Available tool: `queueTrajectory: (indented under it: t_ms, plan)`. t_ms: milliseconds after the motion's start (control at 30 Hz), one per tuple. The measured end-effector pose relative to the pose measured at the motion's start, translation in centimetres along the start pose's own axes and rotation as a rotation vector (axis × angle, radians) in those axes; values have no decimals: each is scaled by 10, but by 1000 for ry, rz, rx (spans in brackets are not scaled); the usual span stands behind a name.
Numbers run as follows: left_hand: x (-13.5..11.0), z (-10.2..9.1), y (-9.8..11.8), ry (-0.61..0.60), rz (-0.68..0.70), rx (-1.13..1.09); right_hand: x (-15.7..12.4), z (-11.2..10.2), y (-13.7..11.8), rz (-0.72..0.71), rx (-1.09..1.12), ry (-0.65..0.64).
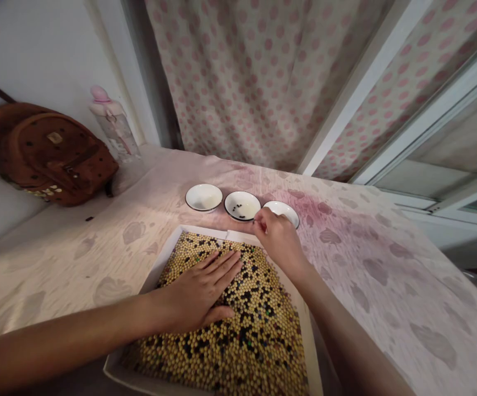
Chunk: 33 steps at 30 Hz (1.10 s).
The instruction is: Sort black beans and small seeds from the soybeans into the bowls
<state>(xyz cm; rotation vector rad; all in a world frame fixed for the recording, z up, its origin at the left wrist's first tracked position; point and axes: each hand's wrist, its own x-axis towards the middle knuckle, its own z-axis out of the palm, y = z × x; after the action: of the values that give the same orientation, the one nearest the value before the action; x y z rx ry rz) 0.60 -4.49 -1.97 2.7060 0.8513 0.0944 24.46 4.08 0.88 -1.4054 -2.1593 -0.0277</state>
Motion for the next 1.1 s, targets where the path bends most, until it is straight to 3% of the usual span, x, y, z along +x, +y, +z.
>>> queueTrajectory:
  t_ms: [133,267,467,800,967,1100]
  plan:
    - [-3,1,-2,16,1,-35,27,25,11,103,2,-33]
    - [-3,2,-2,23,2,-51,32,33,20,159,3,-85]
    - [-2,4,-2,16,10,-50,14,13,17,140,53,-33]
    - [2,0,2,-19,39,-4,-51,-29,6,182,84,23]
    - [7,-3,4,-60,22,24,-67,-38,12,183,123,-45]
    - [11,0,2,-47,-6,63,-73,-36,17,48,103,-168]
